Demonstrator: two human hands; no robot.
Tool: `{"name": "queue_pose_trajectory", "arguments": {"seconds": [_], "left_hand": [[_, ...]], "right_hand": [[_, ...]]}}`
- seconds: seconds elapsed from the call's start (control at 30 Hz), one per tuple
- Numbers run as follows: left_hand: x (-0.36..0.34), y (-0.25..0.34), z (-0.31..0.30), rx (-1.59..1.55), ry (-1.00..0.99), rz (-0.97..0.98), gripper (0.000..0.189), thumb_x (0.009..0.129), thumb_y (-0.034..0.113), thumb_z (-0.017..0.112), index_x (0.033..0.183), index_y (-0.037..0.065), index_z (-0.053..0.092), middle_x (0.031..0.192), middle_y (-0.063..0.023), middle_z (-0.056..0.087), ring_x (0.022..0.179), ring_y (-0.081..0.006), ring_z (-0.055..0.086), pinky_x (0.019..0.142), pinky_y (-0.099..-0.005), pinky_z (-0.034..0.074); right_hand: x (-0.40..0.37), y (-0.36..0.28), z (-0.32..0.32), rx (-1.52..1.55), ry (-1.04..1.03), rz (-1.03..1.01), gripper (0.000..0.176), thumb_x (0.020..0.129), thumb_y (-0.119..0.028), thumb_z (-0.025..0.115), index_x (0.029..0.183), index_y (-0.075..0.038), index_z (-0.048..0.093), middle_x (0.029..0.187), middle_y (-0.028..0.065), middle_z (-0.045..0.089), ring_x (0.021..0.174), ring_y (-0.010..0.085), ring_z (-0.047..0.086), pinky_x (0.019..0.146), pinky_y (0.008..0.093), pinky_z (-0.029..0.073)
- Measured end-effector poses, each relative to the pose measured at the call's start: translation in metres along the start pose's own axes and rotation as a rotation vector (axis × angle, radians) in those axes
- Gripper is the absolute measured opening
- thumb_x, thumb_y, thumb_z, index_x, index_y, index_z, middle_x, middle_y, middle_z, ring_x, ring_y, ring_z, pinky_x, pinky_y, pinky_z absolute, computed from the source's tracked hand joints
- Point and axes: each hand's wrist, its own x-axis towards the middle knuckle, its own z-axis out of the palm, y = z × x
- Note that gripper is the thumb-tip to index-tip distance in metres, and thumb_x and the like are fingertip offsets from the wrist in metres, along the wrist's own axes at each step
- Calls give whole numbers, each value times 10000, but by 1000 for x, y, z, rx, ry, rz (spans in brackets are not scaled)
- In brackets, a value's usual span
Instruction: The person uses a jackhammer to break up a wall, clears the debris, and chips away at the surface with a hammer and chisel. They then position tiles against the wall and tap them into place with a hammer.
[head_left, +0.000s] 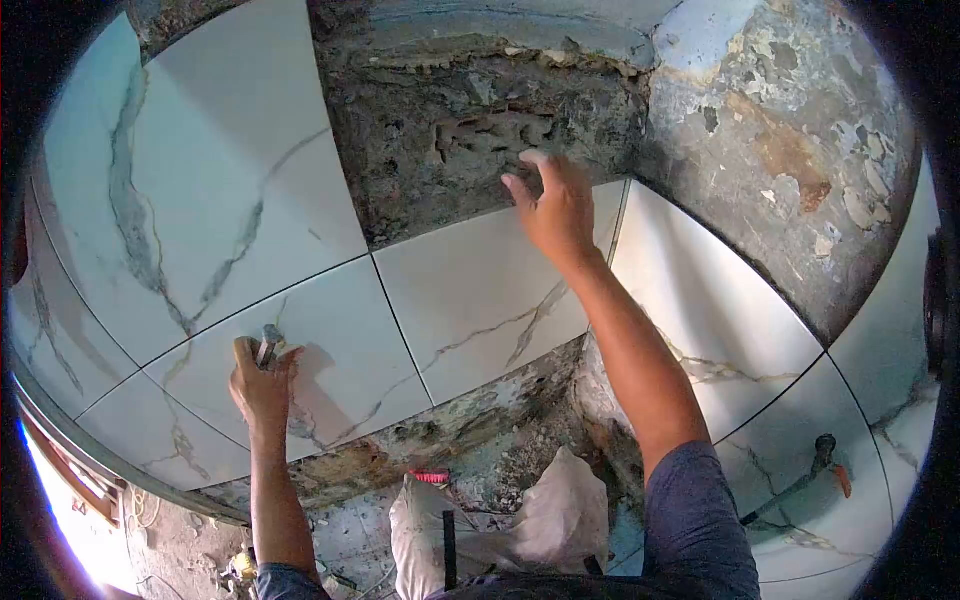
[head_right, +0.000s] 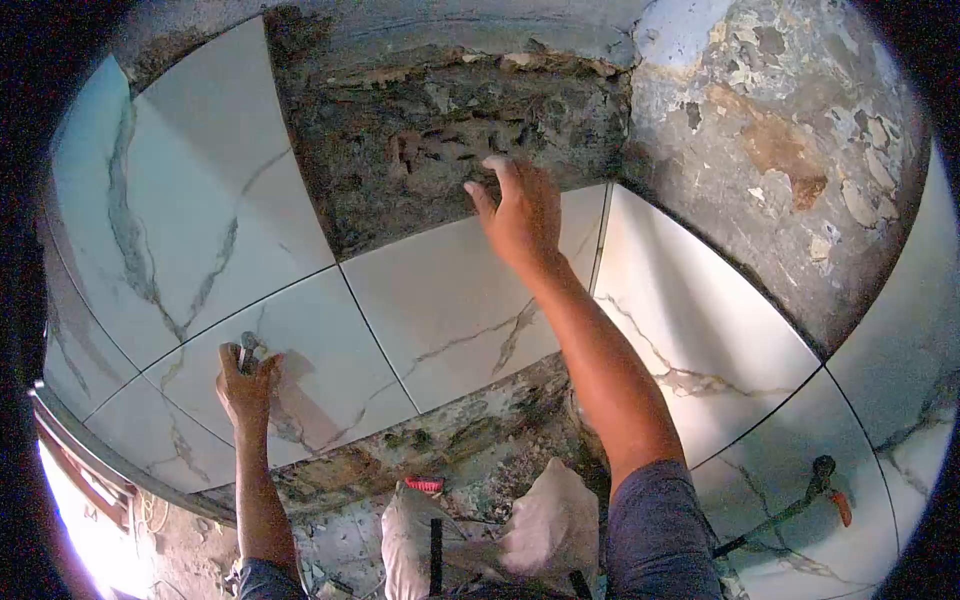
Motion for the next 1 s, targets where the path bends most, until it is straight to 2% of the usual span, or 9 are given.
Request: {"name": "queue_pose_trajectory", "arguments": {"seconds": [0.17,0.23,0.37,0.6,0.67,0.7,0.77,0.83,1.0], "left_hand": [[1,4,-1,-4,-36,-70,488,659,227,805,896,40,422,721,-149,600,598,-299,586,557,-351,462],[0,12,-3,-16,-30,-72,491,658,227,807,893,38,420,715,-150,594,599,-304,574,560,-350,459],[0,13,-3,61,-30,-79,475,665,209,802,885,37,419,712,-148,587,624,-312,569,588,-368,461],[-26,25,0,40,-160,14,349,752,158,722,980,-3,512,786,-190,636,735,-334,640,620,-379,475],[-56,39,7,-130,-381,72,307,748,117,705,978,4,535,778,-199,631,718,-337,639,616,-377,479],[-74,35,17,-2,-604,-125,281,728,60,678,972,18,545,774,-221,620,709,-343,638,618,-369,483],[-103,41,29,29,-780,195,323,682,-30,621,985,52,548,799,-228,614,730,-353,637,621,-395,492],[-112,63,36,29,-835,157,331,708,-27,580,1035,29,579,791,-204,628,685,-286,639,614,-343,485],[-54,72,33,-3,-195,134,257,765,95,678,990,24,578,795,-207,624,697,-318,639,610,-352,490]], "right_hand": [[-3,-3,1,-124,37,-214,295,796,-278,656,1002,-86,568,905,99,592,866,315,551,768,428,407],[4,9,3,-88,112,119,275,792,-258,662,979,-78,573,895,111,588,852,315,548,771,427,410],[-37,2,-36,74,203,109,228,795,-219,668,927,-56,579,854,140,589,848,328,556,728,416,432],[-311,-21,-123,138,-149,691,187,852,-166,622,882,18,609,752,149,617,689,278,613,606,358,473],[-398,-32,-156,63,-319,893,194,862,-172,613,891,20,611,758,150,623,719,271,631,608,360,484],[-430,-38,-174,23,-364,965,197,856,-186,618,881,10,615,788,156,625,718,278,632,620,373,493],[-468,-47,-196,15,-414,1021,200,850,-200,623,871,-1,618,817,163,627,718,286,633,631,385,502],[-481,-50,-206,3,-375,1163,212,859,-202,614,899,6,614,876,172,621,748,306,625,644,401,500],[-279,-24,-132,79,-351,586,416,811,-199,649,1170,-22,536,1215,195,506,1126,386,466,952,479,361]]}}
